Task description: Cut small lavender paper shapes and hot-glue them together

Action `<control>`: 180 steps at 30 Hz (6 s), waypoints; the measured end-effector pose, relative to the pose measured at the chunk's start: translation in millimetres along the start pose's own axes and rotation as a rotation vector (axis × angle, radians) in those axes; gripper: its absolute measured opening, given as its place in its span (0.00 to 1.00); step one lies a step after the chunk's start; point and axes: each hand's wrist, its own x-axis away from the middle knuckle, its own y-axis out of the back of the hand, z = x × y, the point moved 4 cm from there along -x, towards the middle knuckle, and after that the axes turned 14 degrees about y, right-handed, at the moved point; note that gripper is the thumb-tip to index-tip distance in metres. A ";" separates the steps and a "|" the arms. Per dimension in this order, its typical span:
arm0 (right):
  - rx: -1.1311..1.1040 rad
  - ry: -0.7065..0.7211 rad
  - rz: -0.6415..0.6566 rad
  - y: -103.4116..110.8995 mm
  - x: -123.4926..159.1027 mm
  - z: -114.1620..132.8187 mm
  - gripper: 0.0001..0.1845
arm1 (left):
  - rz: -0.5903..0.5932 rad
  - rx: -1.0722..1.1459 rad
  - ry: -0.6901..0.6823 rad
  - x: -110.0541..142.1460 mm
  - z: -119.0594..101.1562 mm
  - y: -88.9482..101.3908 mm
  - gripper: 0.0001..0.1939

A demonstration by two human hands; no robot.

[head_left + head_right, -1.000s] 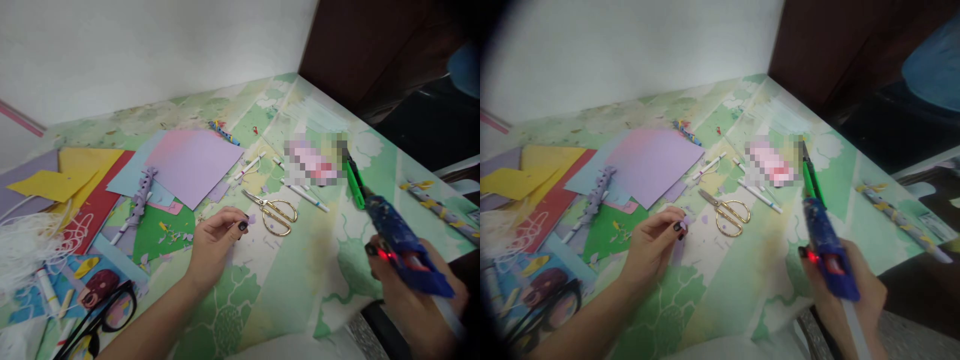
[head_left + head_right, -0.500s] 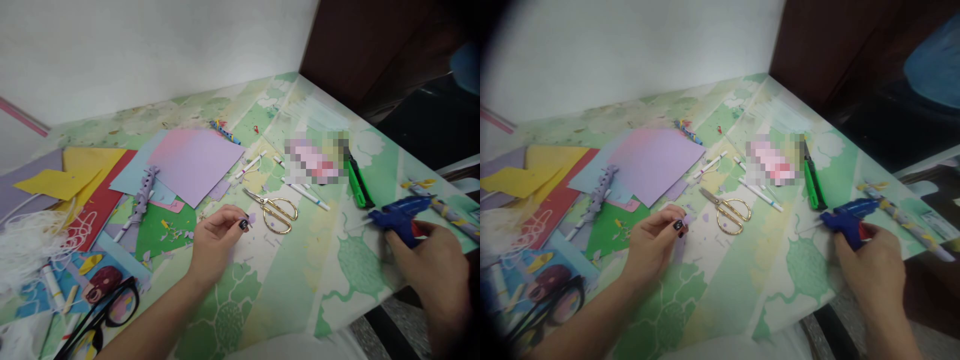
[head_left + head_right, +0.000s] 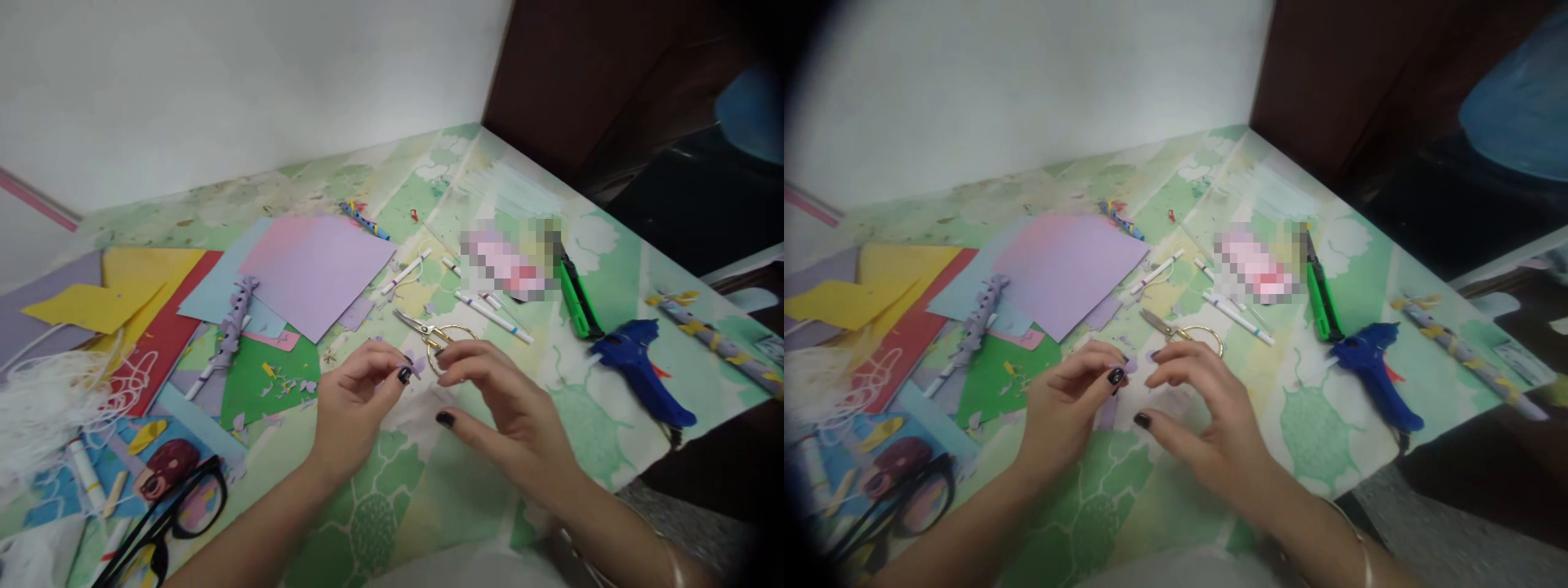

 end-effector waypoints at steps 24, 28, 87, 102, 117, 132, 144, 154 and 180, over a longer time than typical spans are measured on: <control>-0.149 -0.023 -0.168 -17.7 -10.3 -14.8 0.06 | 0.006 -0.037 -0.063 1.2 -4.6 -2.4 0.09; -0.191 -0.049 -0.178 -18.1 -9.7 -16.3 0.07 | 0.010 -0.036 -0.054 1.0 -3.7 -1.8 0.09; -0.301 -0.202 -0.271 -21.8 -10.2 -24.7 0.06 | -0.037 -0.075 0.046 -2.7 1.6 -1.4 0.07; -0.553 -0.320 -0.254 -22.9 -9.6 -34.5 0.03 | 0.030 -0.079 0.077 -3.6 4.5 -2.7 0.07; -0.546 -0.378 -0.262 -23.4 -9.0 -37.6 0.05 | 0.026 -0.102 0.080 -3.7 4.7 -1.5 0.07; -0.442 -0.383 -0.226 -23.0 -9.5 -43.5 0.09 | -0.021 -0.181 0.106 -6.7 10.0 1.2 0.06; -0.484 -0.393 -0.211 -23.5 -6.6 -45.5 0.08 | 0.134 0.225 0.434 -8.2 28.5 -1.2 0.07; -0.568 -0.430 -0.219 -24.3 -6.4 -49.8 0.08 | 0.151 0.224 0.382 -9.7 29.5 0.2 0.02; -0.489 -0.227 -0.195 -20.7 -10.0 -31.9 0.08 | 0.085 -0.094 -0.128 -5.0 3.8 -0.1 0.08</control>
